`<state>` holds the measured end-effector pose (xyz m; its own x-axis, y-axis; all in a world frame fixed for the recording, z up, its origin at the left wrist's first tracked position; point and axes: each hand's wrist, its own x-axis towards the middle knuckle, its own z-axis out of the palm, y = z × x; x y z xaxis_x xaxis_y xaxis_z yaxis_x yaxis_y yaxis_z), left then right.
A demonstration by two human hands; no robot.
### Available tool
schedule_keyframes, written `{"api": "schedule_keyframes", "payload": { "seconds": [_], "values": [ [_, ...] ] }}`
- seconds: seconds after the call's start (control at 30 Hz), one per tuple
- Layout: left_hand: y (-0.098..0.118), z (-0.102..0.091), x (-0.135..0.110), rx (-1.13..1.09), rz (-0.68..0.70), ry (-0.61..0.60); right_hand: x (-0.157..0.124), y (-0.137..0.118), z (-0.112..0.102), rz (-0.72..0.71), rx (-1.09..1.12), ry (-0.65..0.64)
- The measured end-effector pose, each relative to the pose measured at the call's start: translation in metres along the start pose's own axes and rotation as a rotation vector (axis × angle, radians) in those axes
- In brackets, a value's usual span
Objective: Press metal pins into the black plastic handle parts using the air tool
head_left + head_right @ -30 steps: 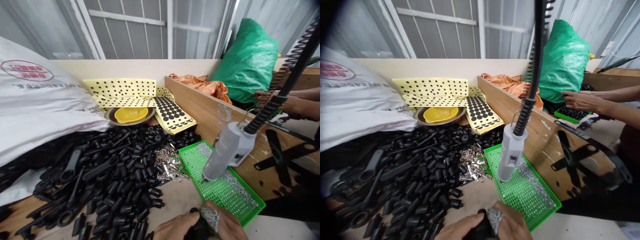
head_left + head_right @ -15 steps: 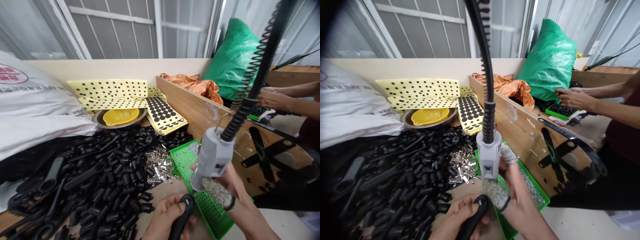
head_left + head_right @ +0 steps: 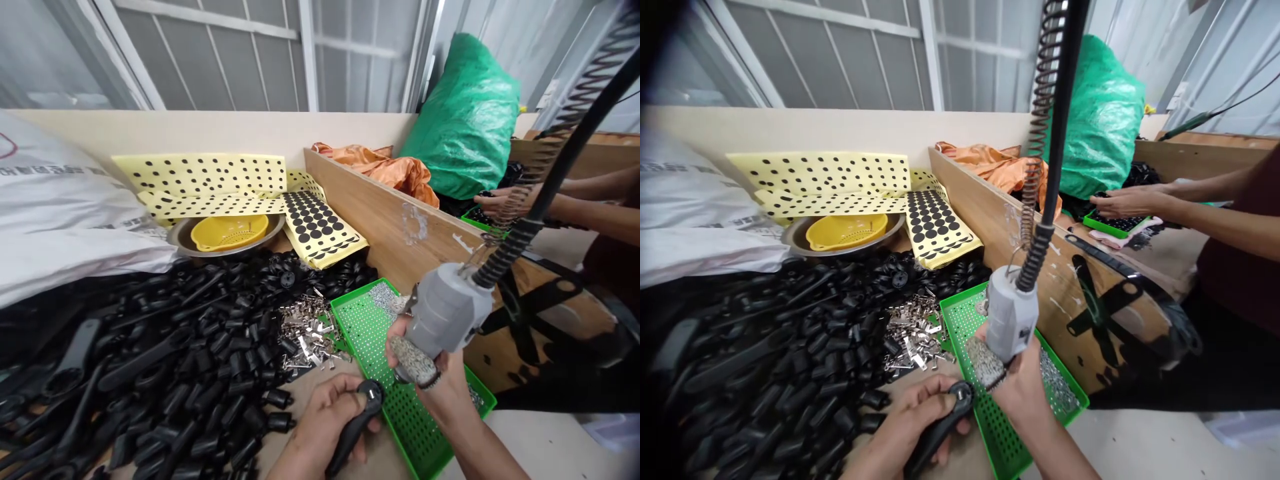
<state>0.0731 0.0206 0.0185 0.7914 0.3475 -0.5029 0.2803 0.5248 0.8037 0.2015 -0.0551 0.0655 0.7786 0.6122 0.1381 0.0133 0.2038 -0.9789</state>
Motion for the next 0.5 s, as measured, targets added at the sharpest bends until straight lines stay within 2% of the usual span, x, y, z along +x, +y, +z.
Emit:
{"api": "schedule_keyframes", "payload": {
  "seconds": [0.37, 0.5],
  "values": [
    [0.003, 0.002, -0.002, 0.001, -0.01, 0.011, -0.001, 0.022, -0.003, -0.086, 0.026, -0.015],
    [0.002, 0.002, 0.0, -0.01, 0.004, -0.003, -0.002, 0.019, -0.006, -0.031, 0.009, -0.051]
  ]
}}
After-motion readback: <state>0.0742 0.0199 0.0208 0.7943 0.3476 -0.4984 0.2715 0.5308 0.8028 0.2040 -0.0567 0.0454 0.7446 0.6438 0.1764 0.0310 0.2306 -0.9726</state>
